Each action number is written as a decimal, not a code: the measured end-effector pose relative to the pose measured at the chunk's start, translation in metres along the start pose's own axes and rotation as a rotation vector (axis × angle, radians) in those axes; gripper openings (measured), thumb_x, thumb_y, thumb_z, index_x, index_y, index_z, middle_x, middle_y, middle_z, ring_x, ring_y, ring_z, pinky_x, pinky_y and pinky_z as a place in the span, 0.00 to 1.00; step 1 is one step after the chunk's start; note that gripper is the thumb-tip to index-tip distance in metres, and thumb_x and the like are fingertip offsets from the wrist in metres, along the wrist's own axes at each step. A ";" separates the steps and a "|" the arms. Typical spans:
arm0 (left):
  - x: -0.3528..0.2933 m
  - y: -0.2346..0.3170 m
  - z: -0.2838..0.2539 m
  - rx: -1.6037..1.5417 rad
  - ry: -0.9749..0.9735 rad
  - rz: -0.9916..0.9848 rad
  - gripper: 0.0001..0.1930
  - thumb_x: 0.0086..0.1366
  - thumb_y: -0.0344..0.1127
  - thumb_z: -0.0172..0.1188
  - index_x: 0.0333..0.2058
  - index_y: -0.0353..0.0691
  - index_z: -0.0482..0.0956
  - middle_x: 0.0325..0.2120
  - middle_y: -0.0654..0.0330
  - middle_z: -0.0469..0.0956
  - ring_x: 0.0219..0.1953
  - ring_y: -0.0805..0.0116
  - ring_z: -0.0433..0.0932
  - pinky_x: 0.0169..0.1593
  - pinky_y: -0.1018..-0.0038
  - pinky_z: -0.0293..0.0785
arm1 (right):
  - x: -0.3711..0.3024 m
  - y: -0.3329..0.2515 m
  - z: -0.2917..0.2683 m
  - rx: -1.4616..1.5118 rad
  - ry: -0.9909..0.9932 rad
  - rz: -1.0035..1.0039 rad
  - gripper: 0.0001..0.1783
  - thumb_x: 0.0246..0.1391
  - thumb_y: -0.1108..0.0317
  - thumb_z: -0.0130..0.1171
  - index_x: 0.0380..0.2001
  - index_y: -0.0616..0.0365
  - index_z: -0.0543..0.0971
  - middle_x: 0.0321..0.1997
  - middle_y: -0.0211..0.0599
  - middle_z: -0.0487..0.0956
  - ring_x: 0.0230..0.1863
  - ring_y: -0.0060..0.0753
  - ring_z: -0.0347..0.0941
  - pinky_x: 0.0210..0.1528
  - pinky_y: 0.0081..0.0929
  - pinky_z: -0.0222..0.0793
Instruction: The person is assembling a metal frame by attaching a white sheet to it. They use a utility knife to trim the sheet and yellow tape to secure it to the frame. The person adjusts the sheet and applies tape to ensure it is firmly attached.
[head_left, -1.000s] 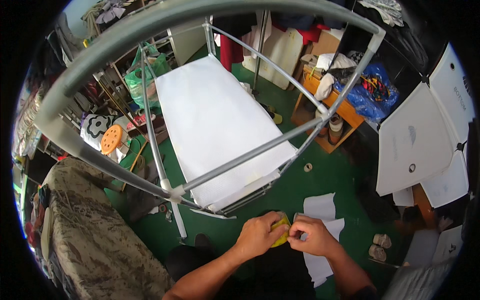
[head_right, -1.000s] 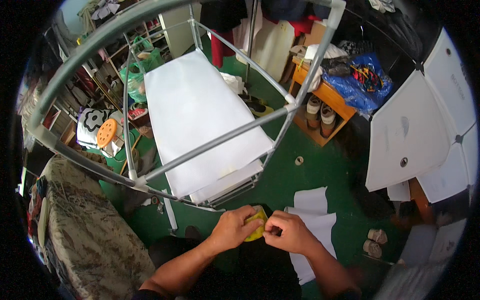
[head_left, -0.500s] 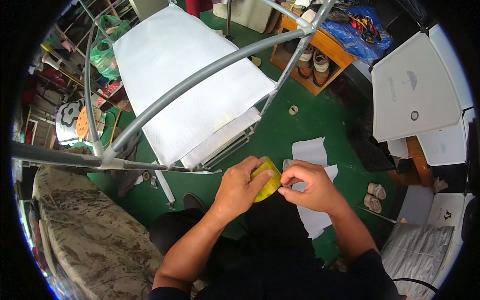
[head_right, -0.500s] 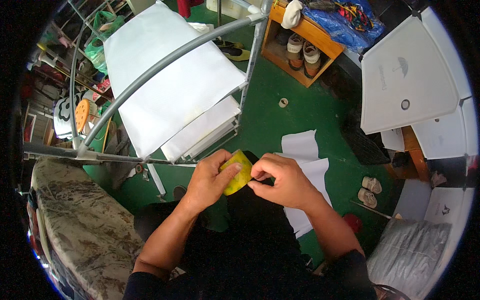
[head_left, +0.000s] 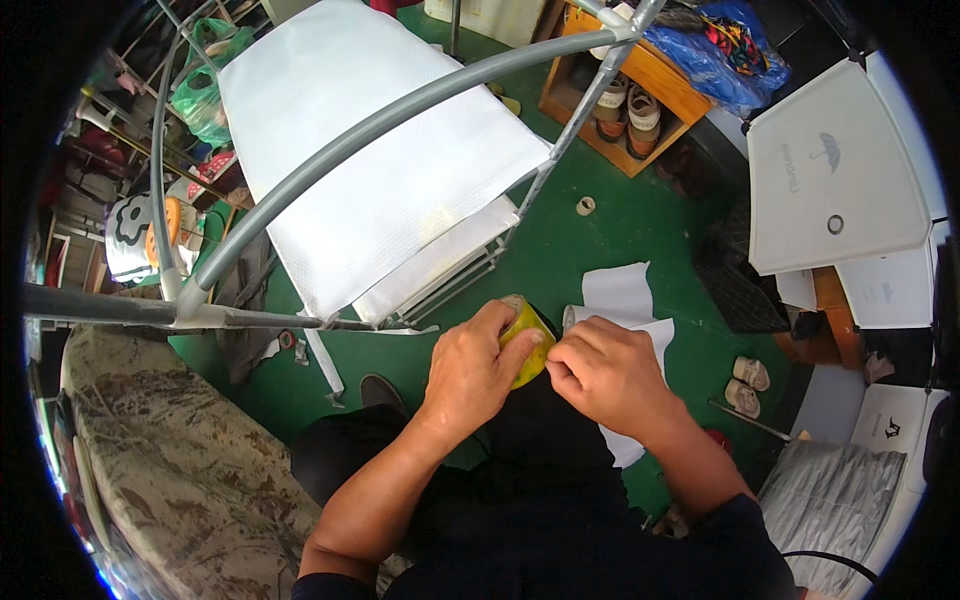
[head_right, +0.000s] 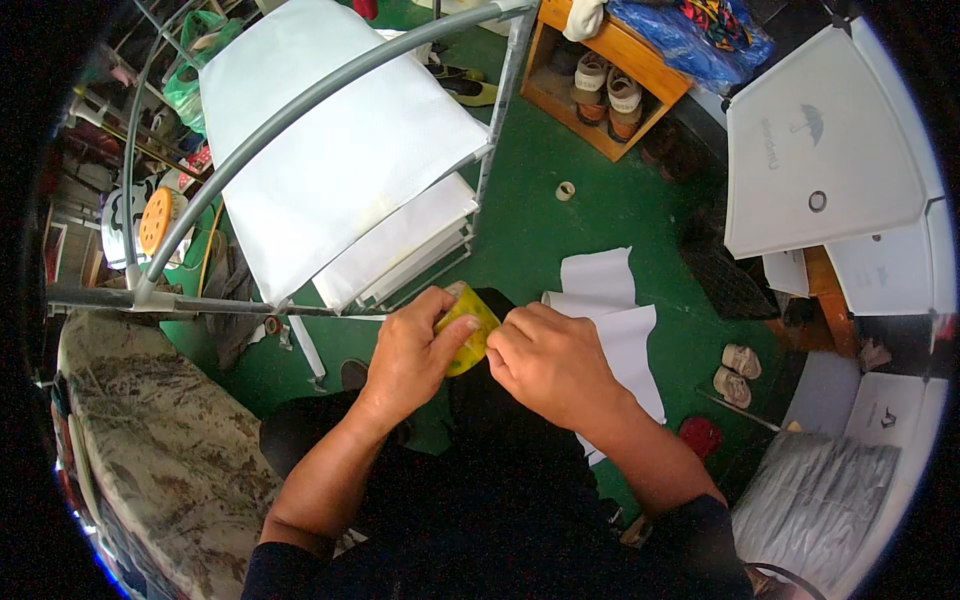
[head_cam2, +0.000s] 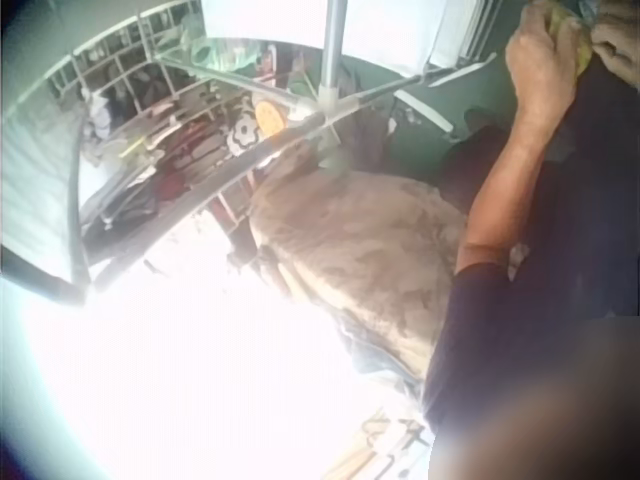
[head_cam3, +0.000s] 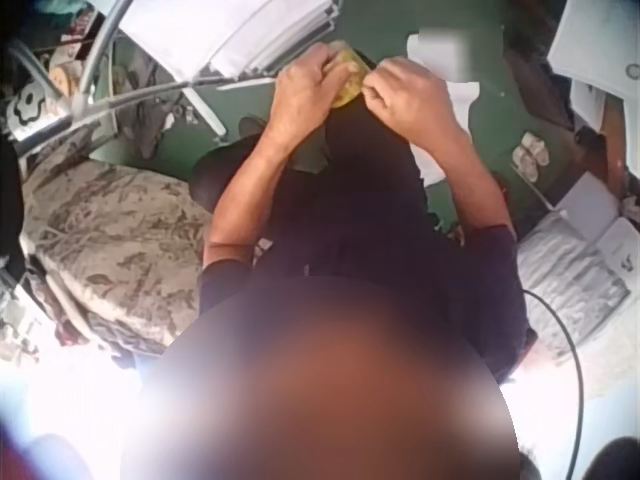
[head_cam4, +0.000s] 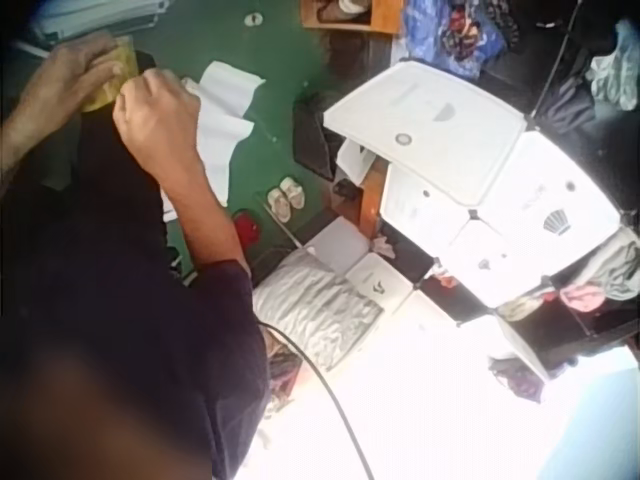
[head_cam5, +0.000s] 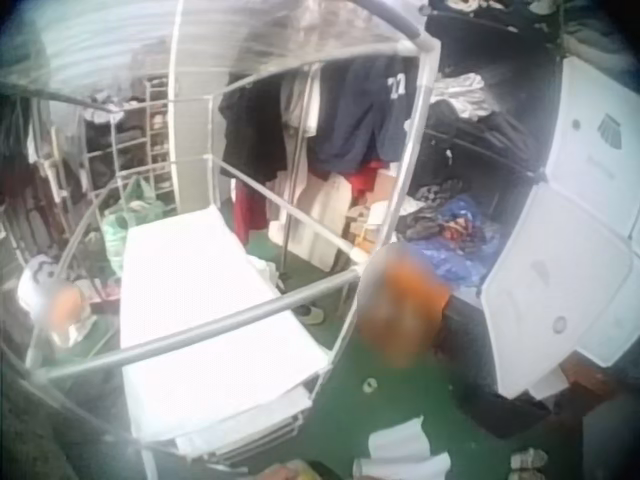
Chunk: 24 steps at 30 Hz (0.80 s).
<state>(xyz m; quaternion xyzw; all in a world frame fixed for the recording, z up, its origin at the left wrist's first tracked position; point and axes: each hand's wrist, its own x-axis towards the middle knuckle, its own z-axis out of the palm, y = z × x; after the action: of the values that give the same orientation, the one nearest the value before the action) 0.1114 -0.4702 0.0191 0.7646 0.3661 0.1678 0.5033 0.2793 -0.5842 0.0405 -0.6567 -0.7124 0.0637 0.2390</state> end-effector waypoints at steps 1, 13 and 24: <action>0.000 0.000 0.000 0.001 0.003 0.026 0.14 0.69 0.37 0.66 0.44 0.31 0.79 0.32 0.42 0.81 0.34 0.43 0.83 0.38 0.60 0.77 | 0.002 -0.001 -0.001 0.003 -0.012 -0.009 0.10 0.47 0.71 0.69 0.26 0.56 0.76 0.28 0.35 0.76 0.31 0.41 0.77 0.31 0.37 0.74; 0.000 0.002 0.001 0.029 -0.068 0.086 0.14 0.70 0.39 0.67 0.43 0.32 0.79 0.31 0.42 0.81 0.35 0.39 0.83 0.38 0.58 0.77 | -0.003 0.006 -0.001 0.069 -0.054 0.025 0.10 0.45 0.73 0.66 0.26 0.56 0.72 0.27 0.38 0.75 0.30 0.44 0.76 0.30 0.40 0.73; 0.003 -0.004 0.001 0.003 -0.061 0.045 0.14 0.71 0.39 0.66 0.42 0.31 0.79 0.31 0.42 0.81 0.33 0.43 0.83 0.37 0.60 0.77 | -0.004 0.004 -0.008 0.097 0.025 -0.018 0.09 0.47 0.71 0.74 0.33 0.55 0.84 0.33 0.31 0.81 0.34 0.37 0.78 0.32 0.33 0.74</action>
<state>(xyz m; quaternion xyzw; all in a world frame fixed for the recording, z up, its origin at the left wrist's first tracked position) 0.1124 -0.4681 0.0147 0.7779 0.3336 0.1551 0.5094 0.2864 -0.5894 0.0450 -0.6387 -0.7113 0.0881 0.2800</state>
